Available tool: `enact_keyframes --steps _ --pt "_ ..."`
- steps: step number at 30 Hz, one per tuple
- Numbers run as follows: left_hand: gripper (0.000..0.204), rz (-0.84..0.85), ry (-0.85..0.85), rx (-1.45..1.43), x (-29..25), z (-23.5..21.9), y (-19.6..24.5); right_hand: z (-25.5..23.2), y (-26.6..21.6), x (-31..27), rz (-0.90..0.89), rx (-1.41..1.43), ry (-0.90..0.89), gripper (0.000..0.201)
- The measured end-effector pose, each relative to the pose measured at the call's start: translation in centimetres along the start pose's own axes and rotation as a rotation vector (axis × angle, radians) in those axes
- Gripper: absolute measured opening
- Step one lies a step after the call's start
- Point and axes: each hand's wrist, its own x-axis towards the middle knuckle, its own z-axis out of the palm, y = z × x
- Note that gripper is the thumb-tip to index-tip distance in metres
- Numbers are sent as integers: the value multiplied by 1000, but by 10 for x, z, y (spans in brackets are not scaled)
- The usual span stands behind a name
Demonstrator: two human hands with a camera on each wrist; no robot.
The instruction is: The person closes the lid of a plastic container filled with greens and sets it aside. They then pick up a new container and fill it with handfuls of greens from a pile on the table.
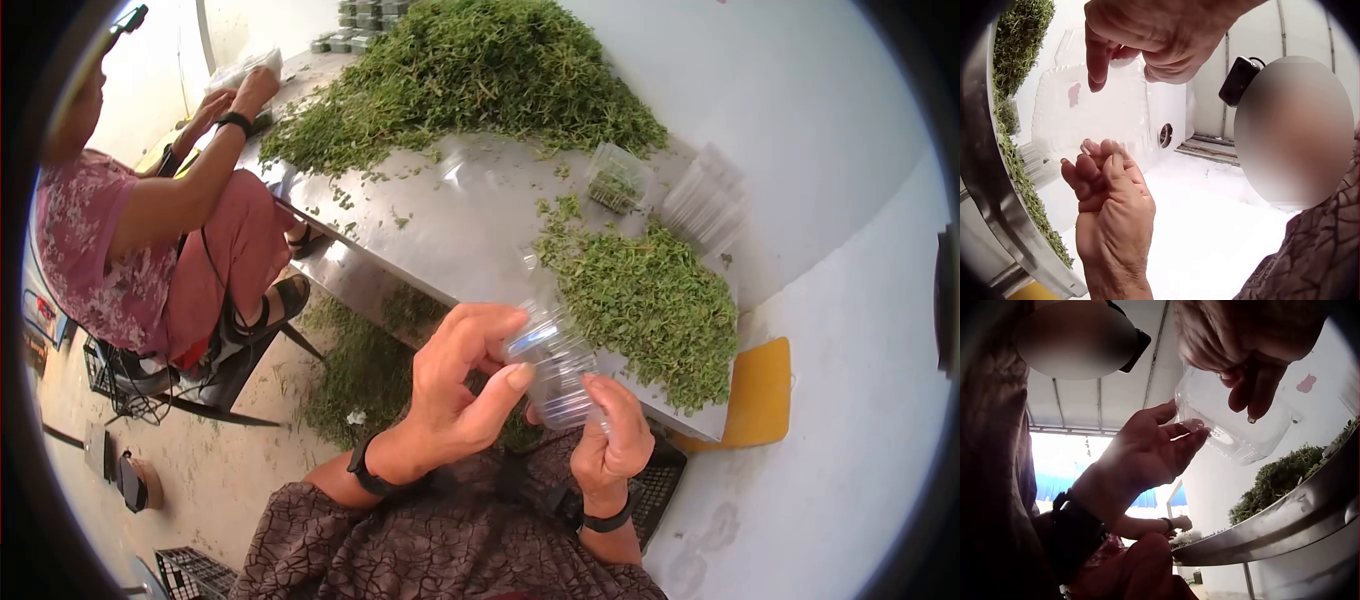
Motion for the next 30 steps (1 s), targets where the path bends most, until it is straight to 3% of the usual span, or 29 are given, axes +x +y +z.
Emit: enact_keyframes --steps 1,3,5,11,13,14,17,20,24,30 --pt "38 10 -15 -7 0 -2 -2 1 1 -1 2 21 -6 27" --pt "64 -49 -66 -98 1 -10 -6 1 0 -1 17 14 11 28" --pt "69 -166 -53 -248 1 -18 -4 5 -3 2 -20 31 -26 22" --pt "59 -252 -9 -199 1 -28 -5 21 10 -2 -156 44 -94 36" --pt "48 -381 7 -136 1 -31 -6 26 14 -2 -168 50 -138 39" --pt "40 -382 14 -158 1 -34 -9 30 15 1 -185 56 -137 38" --pt "40 -329 75 -64 1 -33 -20 37 18 9 -167 32 -158 36" --pt "39 -304 139 -149 1 -32 -33 44 22 19 -127 -33 -156 34" --pt "36 -346 98 -175 11 -34 -43 53 29 37 -49 -5 -187 32" --pt "34 -273 266 -133 15 -32 -78 69 46 55 -5 20 -293 32"
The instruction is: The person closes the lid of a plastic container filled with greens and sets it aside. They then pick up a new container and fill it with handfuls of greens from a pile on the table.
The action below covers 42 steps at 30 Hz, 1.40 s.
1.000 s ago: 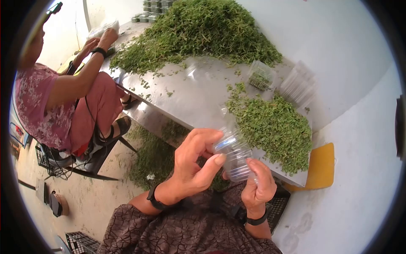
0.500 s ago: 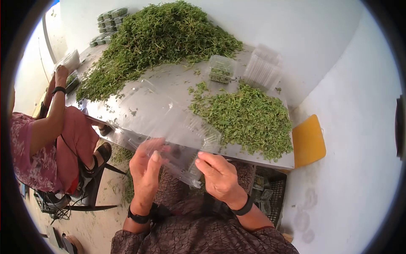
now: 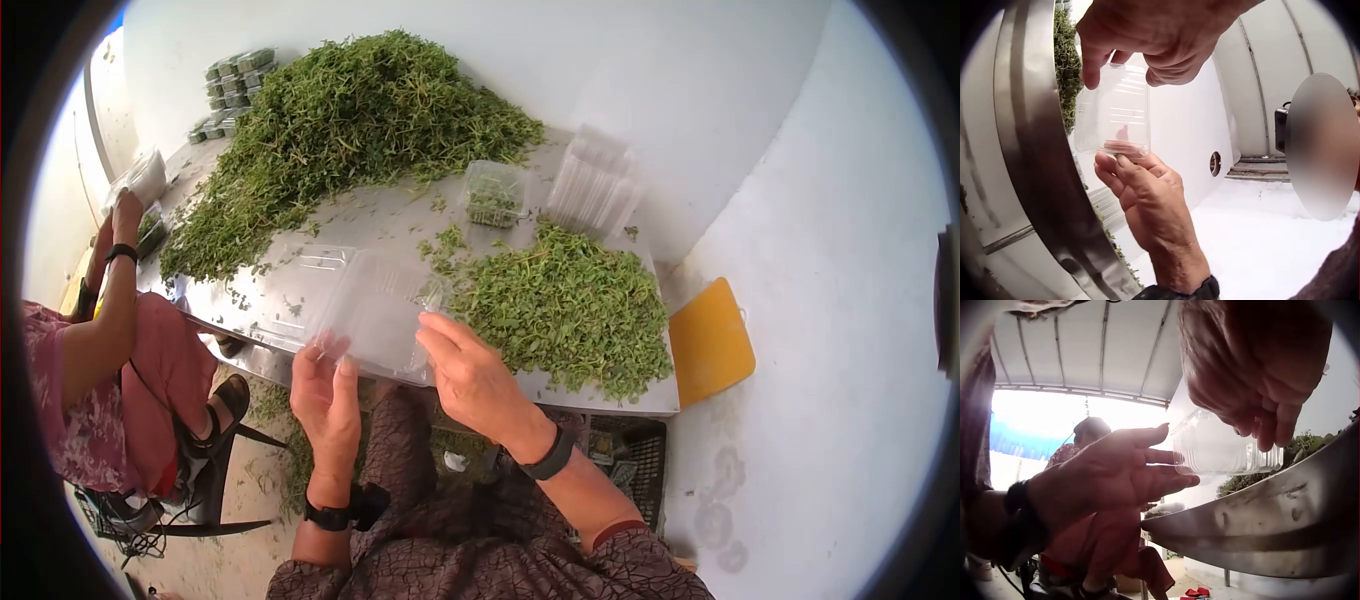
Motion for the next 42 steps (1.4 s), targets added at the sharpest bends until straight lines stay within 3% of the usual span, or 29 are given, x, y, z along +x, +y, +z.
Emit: enact_keyframes --steps 2,3,5,6,13,15,17,19,23,24,26,27,29,32,36,39,42 --pt "40 291 98 303 1 -4 -17 1 9 3 -9 -32 -50 31" --pt "40 290 94 299 0 -3 -18 1 12 5 -6 -37 -50 31" --pt "46 454 163 429 -3 1 -20 -1 16 7 3 -54 -92 32" --pt "52 544 103 546 -1 -3 -22 -2 18 8 11 -62 -91 32" --pt "50 548 -72 622 14 12 -20 -17 19 16 23 -101 -192 33" --pt "42 628 -165 675 23 8 -26 -22 24 18 4 -94 -209 34" --pt "36 529 -135 654 24 11 -20 -36 39 19 -63 -290 -128 35" --pt "34 644 -86 687 31 13 -22 -70 43 27 -70 -409 -132 35" --pt "32 593 -37 619 35 19 -20 -123 82 20 383 -542 -73 40" --pt "31 546 -36 576 36 20 -20 -136 94 18 384 -550 -77 40" --pt "29 552 -21 541 41 24 -25 -158 121 16 638 -658 -100 49" --pt "29 549 -28 533 42 24 -26 -167 131 16 645 -665 -99 49" --pt "30 495 -20 539 41 24 -27 -183 152 16 914 -668 -180 59" --pt "28 522 -10 570 42 23 -32 -195 197 8 1008 -590 -207 63" --pt "28 568 10 663 43 22 -33 -187 209 18 1052 -593 -308 64" --pt "27 558 6 692 42 21 -34 -179 214 25 986 -637 -369 55" --pt "26 618 8 712 44 21 -35 -170 208 32 973 -476 -301 39"
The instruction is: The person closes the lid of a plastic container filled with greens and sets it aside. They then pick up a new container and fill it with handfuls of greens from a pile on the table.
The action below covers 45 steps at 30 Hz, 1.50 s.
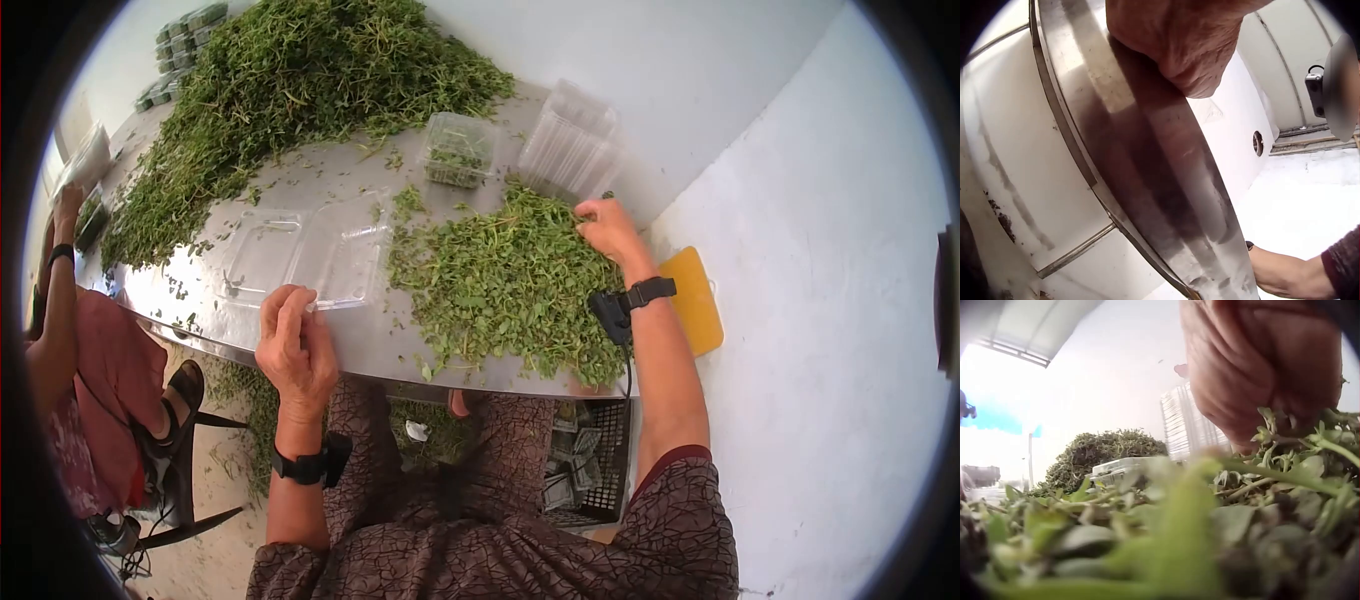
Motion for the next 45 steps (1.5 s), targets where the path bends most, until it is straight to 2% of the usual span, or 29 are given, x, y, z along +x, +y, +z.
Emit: enact_keyframes --steps 2,5,6,7,9,10,12,13,15,16,18,20,25,31,33,34,36,37,39,41,42,43,45 --pt "26 -2 4 -2 -1 1 0 2 -14 -8 -145 77 64 32" --pt "26 -4 -2 1 -1 -1 0 -8 -56 -41 -226 185 -5 23" --pt "26 -5 -7 0 -1 -1 0 1 -50 -38 -406 269 64 23" --pt "26 -5 -15 -4 -1 0 0 -3 -62 -49 -398 270 64 23" --pt "26 15 2 14 -1 0 0 -18 -86 -69 -328 410 -158 30" --pt "26 15 -2 12 -1 0 0 -20 -88 -76 -323 411 -158 30" --pt "24 3 -30 30 -2 -1 0 -20 -89 -89 -581 341 38 41" --pt "24 2 -29 29 -2 -1 -1 -21 -84 -93 -582 339 38 41" --pt "25 17 1 -4 -2 0 -4 -26 -64 -94 -530 176 123 59" --pt "25 15 5 0 -3 0 -5 -26 -53 -93 -535 175 121 59" --pt "25 1 10 4 -3 1 -4 -23 -30 -89 -330 246 7 73" --pt "24 -17 7 13 -4 2 -2 -18 -17 -85 -283 226 -30 78" --pt "24 11 18 32 -3 2 -1 -7 -33 -77 -212 171 -132 91" --pt "25 -42 2 13 -4 0 -1 3 -59 -52 -208 8 -141 75" --pt "26 -58 -11 -30 -3 -2 -1 2 -69 -47 -127 -18 -146 52" --pt "26 -58 -9 -28 -1 -3 -2 2 -73 -48 -130 -18 -146 52" --pt "27 69 76 85 5 -5 -4 1 -80 -51 -222 50 -6 30" --pt "27 65 76 87 8 -7 -6 1 -82 -52 -223 47 -9 30" --pt "27 -38 71 33 16 -11 -13 0 -88 -55 -369 249 71 24" --pt "27 -10 71 65 21 -11 -15 -1 -99 -58 -411 277 109 24" --pt "27 -91 20 35 21 -10 -14 -3 -104 -60 -452 305 147 24" --pt "27 -174 -32 5 21 -10 -14 -6 -109 -62 -453 304 146 24" --pt "27 -150 -14 1 18 -9 -20 -10 -117 -64 -363 294 13 32"
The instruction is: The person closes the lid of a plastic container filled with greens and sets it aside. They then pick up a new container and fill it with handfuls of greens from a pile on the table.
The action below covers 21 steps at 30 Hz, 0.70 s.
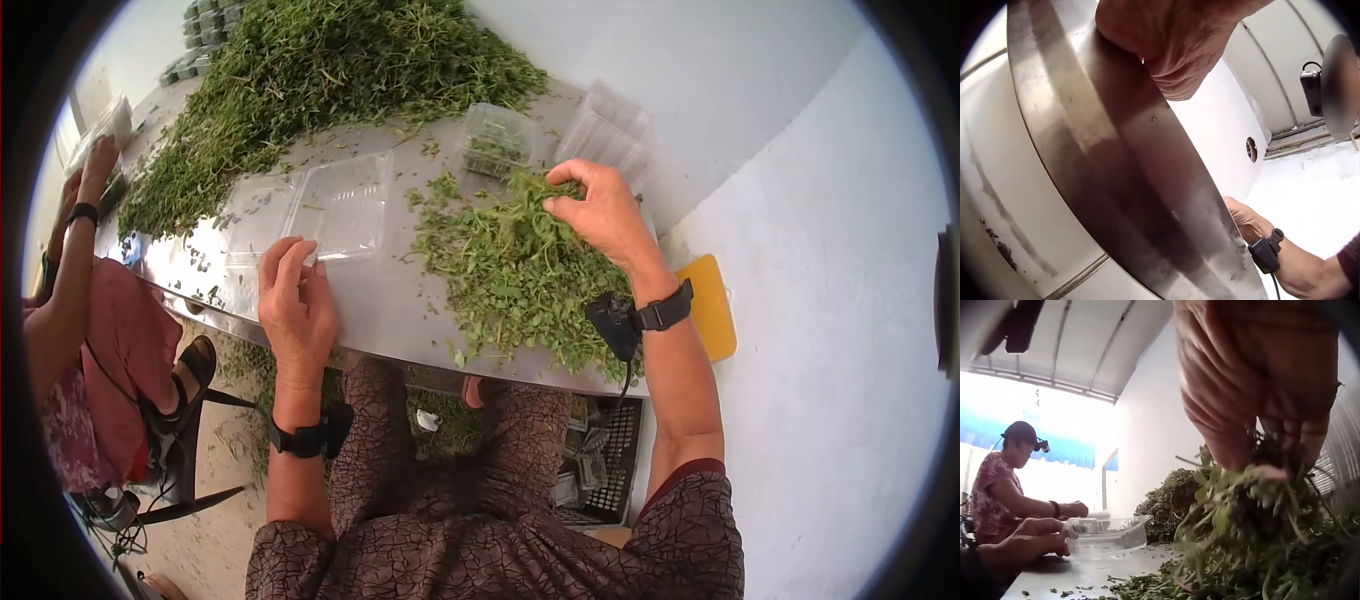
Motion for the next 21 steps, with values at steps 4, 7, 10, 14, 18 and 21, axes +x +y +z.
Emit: enact_keyframes --steps 4,7,10,14,18,21 --pt "27 -27 23 -32 -3 -1 -2 1 21 13 -11 -101 -23 53" --pt "27 -26 32 -11 -5 2 0 3 41 27 103 -144 -134 74" --pt "29 11 48 -1 -3 4 -2 13 56 36 153 -181 -164 90" --pt "29 11 52 11 -3 3 -1 24 48 38 189 -157 -249 90" --pt "28 2 48 6 -4 4 -1 34 34 32 61 -158 -180 50" --pt "28 -3 49 11 -3 3 1 38 12 23 -88 -204 -122 29"
